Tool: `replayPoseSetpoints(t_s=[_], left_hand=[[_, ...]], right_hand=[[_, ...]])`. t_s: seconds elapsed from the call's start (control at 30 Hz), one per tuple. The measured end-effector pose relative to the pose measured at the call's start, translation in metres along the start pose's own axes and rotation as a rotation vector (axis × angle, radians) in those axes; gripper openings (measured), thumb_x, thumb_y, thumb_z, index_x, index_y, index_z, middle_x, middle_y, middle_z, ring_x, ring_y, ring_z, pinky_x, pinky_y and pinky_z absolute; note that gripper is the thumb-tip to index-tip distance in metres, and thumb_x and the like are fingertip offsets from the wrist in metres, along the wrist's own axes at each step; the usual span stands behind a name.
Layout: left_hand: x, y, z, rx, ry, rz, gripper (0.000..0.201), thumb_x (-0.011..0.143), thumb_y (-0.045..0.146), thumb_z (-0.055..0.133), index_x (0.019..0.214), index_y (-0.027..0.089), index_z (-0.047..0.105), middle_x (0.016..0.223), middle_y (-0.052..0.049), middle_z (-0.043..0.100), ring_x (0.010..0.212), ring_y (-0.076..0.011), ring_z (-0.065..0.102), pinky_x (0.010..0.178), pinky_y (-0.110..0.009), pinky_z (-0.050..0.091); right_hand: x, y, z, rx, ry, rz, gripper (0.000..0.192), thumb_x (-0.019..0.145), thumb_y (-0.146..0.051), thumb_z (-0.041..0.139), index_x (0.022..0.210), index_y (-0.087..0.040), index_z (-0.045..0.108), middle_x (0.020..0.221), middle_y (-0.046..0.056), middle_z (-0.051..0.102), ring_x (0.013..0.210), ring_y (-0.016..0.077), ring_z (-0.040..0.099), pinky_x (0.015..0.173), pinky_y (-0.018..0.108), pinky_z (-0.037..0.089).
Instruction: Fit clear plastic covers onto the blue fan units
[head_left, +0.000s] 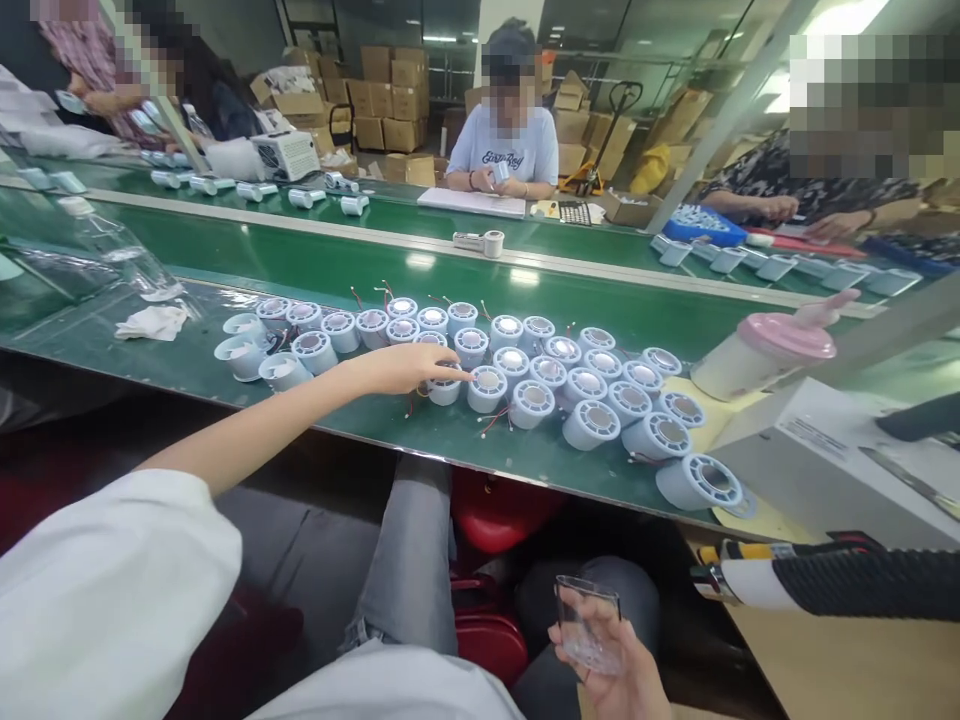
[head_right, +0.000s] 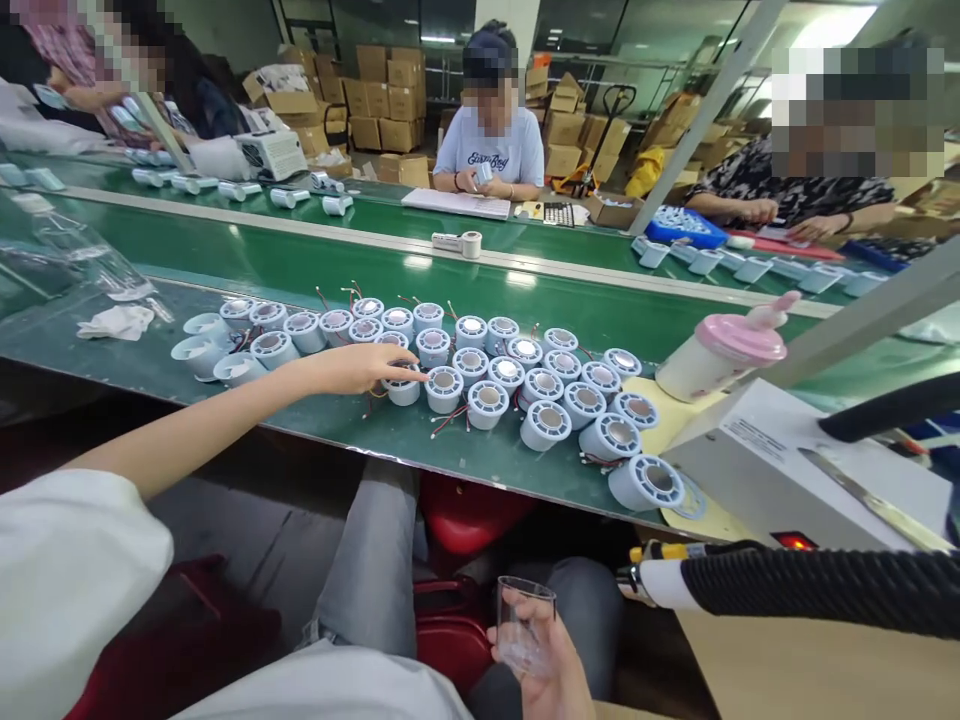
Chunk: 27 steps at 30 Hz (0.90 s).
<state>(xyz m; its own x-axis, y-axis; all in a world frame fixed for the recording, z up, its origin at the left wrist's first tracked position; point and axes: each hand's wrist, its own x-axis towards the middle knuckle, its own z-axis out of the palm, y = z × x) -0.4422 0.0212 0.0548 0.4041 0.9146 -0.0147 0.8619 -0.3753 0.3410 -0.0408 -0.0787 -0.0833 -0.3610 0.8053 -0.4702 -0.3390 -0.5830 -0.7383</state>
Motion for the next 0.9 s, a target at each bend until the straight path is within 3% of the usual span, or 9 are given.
replayPoseSetpoints(t_s=[0.17, 0.3, 0.4, 0.5, 0.57, 0.67, 0.73, 0.8, 0.9], left_hand=[[-0.028, 0.027, 0.003, -0.079, 0.041, -0.196, 0.047, 0.060, 0.020, 0.069, 0.106, 0.020, 0.061, 0.108, -0.009, 0.056, 0.089, -0.0237, 0.058, 0.080, -0.031, 0.044], [-0.041, 0.063, 0.025, -0.477, 0.061, -0.298, 0.037, 0.074, 0.042, 0.057, 0.103, 0.018, 0.054, 0.094, -0.004, 0.058, 0.078, -0.0180, 0.053, 0.070, -0.026, 0.041], [-0.041, 0.091, 0.051, -0.971, -0.108, -0.309, 0.036, 0.080, 0.049, 0.041, 0.092, 0.016, 0.053, 0.079, -0.002, 0.055, 0.061, -0.0128, 0.048, 0.053, -0.023, 0.036], [-0.034, 0.114, 0.073, -1.090, -0.313, -0.279, 0.030, 0.077, 0.044, 0.046, 0.080, 0.016, 0.055, 0.068, -0.001, 0.053, 0.054, -0.0113, 0.045, 0.046, -0.022, 0.034], [-0.028, 0.125, 0.080, -1.093, -0.480, -0.227, 0.023, 0.076, 0.039, 0.051, 0.078, 0.017, 0.059, 0.067, 0.000, 0.054, 0.054, -0.0122, 0.047, 0.045, -0.022, 0.035], [-0.021, 0.135, 0.082, -0.998, -0.662, -0.160, 0.026, 0.082, 0.040, 0.049, 0.080, 0.019, 0.063, 0.065, 0.000, 0.054, 0.053, -0.0131, 0.047, 0.043, -0.022, 0.036], [-0.019, 0.139, 0.080, -0.846, -0.621, -0.077, 0.029, 0.086, 0.041, 0.047, 0.083, 0.019, 0.065, 0.069, -0.001, 0.058, 0.058, -0.0137, 0.050, 0.051, -0.024, 0.040], [-0.020, 0.144, 0.079, -0.689, -0.467, -0.003, 0.026, 0.087, 0.038, 0.050, 0.087, 0.018, 0.066, 0.080, -0.003, 0.063, 0.069, -0.0154, 0.055, 0.063, -0.026, 0.042], [-0.023, 0.155, 0.079, -0.581, -0.241, -0.051, 0.022, 0.083, 0.034, 0.058, 0.098, 0.019, 0.064, 0.094, -0.004, 0.064, 0.084, -0.0184, 0.058, 0.072, -0.027, 0.042]], right_hand=[[0.003, -0.006, 0.000, -0.020, 0.027, 0.024, 0.039, 0.071, -0.058, 0.067, 0.084, -0.021, 0.073, 0.101, 0.007, 0.070, 0.071, 0.0232, 0.068, 0.062, 0.033, 0.056], [0.001, -0.021, 0.019, -0.486, -0.194, -0.267, 0.041, 0.080, -0.050, 0.061, 0.111, -0.024, 0.067, 0.116, 0.011, 0.062, 0.094, 0.0270, 0.064, 0.079, 0.038, 0.055], [-0.005, -0.039, 0.043, -1.079, -0.360, -0.642, 0.046, 0.085, -0.029, 0.057, 0.131, -0.030, 0.053, 0.132, 0.010, 0.049, 0.116, 0.0285, 0.053, 0.094, 0.041, 0.048], [-0.007, -0.053, 0.067, -1.460, -0.362, -0.958, 0.056, 0.083, -0.020, 0.056, 0.137, -0.033, 0.046, 0.133, 0.011, 0.045, 0.116, 0.0299, 0.051, 0.090, 0.043, 0.050], [-0.005, -0.059, 0.077, -1.615, -0.326, -1.032, 0.057, 0.082, -0.018, 0.055, 0.136, -0.033, 0.047, 0.134, 0.012, 0.044, 0.114, 0.0319, 0.050, 0.085, 0.045, 0.052], [0.000, -0.063, 0.083, -1.739, -0.349, -0.938, 0.051, 0.078, -0.014, 0.056, 0.127, -0.027, 0.055, 0.135, 0.014, 0.045, 0.105, 0.0310, 0.053, 0.077, 0.044, 0.054], [0.003, -0.065, 0.080, -1.734, -0.386, -0.846, 0.039, 0.075, -0.011, 0.057, 0.112, -0.023, 0.062, 0.135, 0.013, 0.047, 0.103, 0.0289, 0.054, 0.075, 0.041, 0.055], [0.004, -0.067, 0.077, -1.712, -0.392, -0.784, 0.027, 0.073, -0.008, 0.059, 0.095, -0.022, 0.065, 0.134, 0.010, 0.049, 0.106, 0.0282, 0.054, 0.076, 0.039, 0.055], [0.002, -0.071, 0.075, -1.682, -0.364, -0.705, 0.020, 0.072, -0.007, 0.065, 0.084, -0.023, 0.064, 0.129, 0.007, 0.053, 0.109, 0.0274, 0.054, 0.077, 0.038, 0.054]])
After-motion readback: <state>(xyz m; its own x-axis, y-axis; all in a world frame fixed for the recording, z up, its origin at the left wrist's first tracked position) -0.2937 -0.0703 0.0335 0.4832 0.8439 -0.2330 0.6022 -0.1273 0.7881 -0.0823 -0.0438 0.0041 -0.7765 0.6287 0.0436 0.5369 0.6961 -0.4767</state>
